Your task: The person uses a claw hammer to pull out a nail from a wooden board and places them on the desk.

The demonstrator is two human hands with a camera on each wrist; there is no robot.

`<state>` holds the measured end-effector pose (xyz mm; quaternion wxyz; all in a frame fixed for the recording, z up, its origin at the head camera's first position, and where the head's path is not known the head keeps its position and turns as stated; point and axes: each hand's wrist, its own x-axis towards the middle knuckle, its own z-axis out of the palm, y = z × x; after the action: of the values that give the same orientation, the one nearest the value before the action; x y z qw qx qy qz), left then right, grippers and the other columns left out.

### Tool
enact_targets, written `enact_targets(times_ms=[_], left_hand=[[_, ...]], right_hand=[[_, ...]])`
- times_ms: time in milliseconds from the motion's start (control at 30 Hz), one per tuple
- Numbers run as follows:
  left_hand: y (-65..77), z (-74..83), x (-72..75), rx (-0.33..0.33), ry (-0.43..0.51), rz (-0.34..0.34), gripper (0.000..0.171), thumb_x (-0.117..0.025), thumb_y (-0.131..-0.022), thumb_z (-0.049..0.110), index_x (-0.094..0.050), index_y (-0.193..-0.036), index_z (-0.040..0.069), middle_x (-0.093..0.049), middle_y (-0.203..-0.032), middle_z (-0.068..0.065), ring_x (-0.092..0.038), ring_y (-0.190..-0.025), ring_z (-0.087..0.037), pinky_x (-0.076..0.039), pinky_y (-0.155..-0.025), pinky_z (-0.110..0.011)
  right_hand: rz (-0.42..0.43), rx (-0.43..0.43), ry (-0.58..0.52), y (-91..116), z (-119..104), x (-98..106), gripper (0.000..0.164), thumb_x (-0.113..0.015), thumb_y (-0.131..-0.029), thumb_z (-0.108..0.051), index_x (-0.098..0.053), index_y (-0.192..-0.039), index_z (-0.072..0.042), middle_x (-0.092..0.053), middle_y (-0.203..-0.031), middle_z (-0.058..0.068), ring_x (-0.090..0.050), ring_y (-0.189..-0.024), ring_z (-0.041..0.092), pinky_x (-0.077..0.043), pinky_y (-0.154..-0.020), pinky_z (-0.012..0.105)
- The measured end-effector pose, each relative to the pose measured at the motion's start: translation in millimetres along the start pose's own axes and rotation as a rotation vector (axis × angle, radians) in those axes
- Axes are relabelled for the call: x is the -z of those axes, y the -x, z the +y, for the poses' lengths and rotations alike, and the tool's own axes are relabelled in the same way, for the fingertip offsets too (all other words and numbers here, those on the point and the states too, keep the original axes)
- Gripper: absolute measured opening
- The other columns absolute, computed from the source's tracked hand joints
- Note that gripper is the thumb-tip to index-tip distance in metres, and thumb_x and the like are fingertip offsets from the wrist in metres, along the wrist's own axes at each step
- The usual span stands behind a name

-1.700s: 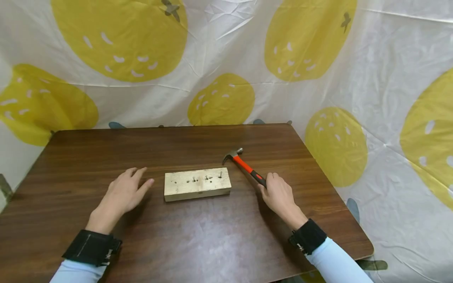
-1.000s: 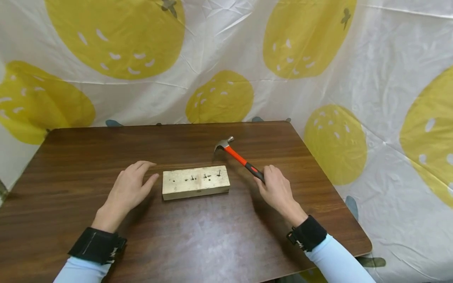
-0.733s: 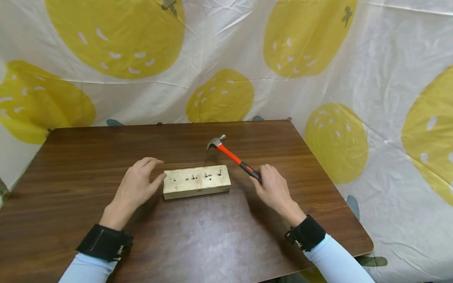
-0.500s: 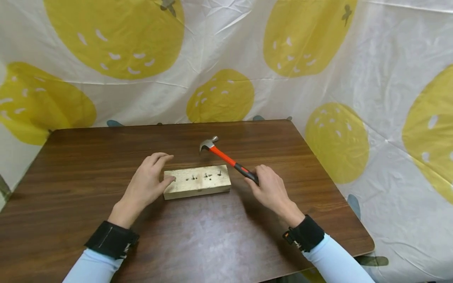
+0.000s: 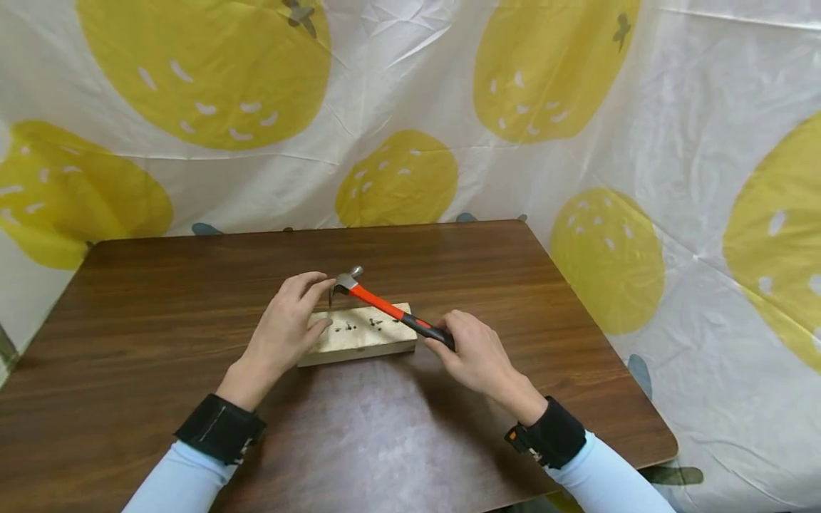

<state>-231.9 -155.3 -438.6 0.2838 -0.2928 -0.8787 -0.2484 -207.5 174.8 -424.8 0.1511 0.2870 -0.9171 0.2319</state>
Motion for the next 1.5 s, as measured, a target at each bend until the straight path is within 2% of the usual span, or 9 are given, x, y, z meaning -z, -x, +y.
enact_targets(times_ms=[233, 500, 700, 800, 1100, 1500], left_hand=[[3.8, -1.5, -2.1, 0.010, -0.035, 0.011, 0.058, -0.092, -0.072, -0.002, -0.067, -0.125, -0.001, -0.057, -0.125, -0.022, -0.053, -0.119, -0.043, -0.046, -0.097, -0.058], [7.3, -1.7, -3.7, -0.004, -0.026, 0.023, 0.039, -0.084, -0.079, -0.005, -0.072, -0.115, -0.002, -0.060, -0.115, -0.020, -0.056, -0.109, -0.041, -0.048, -0.093, -0.053], [8.3, -1.1, -4.5, -0.016, -0.036, 0.031, 0.032, -0.081, -0.078, -0.007, -0.074, -0.109, -0.002, -0.062, -0.110, -0.018, -0.057, -0.104, -0.040, -0.049, -0.091, -0.051], [8.8, -0.4, -4.6, -0.013, -0.037, 0.024, 0.030, -0.082, -0.078, -0.007, -0.075, -0.107, 0.000, -0.062, -0.109, -0.018, -0.057, -0.104, -0.039, -0.049, -0.090, -0.052], [11.8, 2.0, -4.8, 0.031, -0.045, -0.034, 0.034, -0.079, -0.082, -0.005, -0.076, -0.115, 0.004, -0.061, -0.113, -0.017, -0.055, -0.110, -0.039, -0.049, -0.093, -0.052], [11.5, 2.0, -7.1, 0.023, -0.040, -0.035, 0.031, -0.080, -0.081, -0.006, -0.076, -0.111, 0.002, -0.061, -0.112, -0.018, -0.055, -0.108, -0.040, -0.049, -0.093, -0.052]], right_hand=[[-0.015, 0.059, -0.009, -1, -14, -1, 0.020, -0.082, -0.090, -0.025, -0.069, -0.094, -0.011, -0.054, -0.079, -0.006, -0.047, -0.069, 0.011, -0.042, -0.057, 0.029], [-0.039, 0.079, -0.002, 0, -26, 1, 0.019, -0.080, -0.091, -0.027, -0.070, -0.096, -0.012, -0.057, -0.082, -0.006, -0.049, -0.071, 0.010, -0.043, -0.058, 0.029], [-0.054, 0.095, 0.008, -1, -31, 2, 0.019, -0.079, -0.093, -0.028, -0.068, -0.095, -0.012, -0.055, -0.082, -0.007, -0.048, -0.071, 0.010, -0.041, -0.057, 0.027], [-0.054, 0.098, 0.007, -1, -31, 2, 0.019, -0.079, -0.093, -0.027, -0.068, -0.095, -0.012, -0.055, -0.082, -0.007, -0.047, -0.070, 0.010, -0.041, -0.057, 0.027], [-0.062, 0.081, 0.005, -1, -33, 1, 0.018, -0.081, -0.091, -0.027, -0.068, -0.091, -0.014, -0.053, -0.080, -0.009, -0.047, -0.069, 0.009, -0.041, -0.056, 0.027], [-0.069, 0.074, 0.005, 0, -35, 3, 0.018, -0.081, -0.091, -0.027, -0.069, -0.091, -0.015, -0.054, -0.080, -0.009, -0.047, -0.069, 0.009, -0.040, -0.055, 0.027]])
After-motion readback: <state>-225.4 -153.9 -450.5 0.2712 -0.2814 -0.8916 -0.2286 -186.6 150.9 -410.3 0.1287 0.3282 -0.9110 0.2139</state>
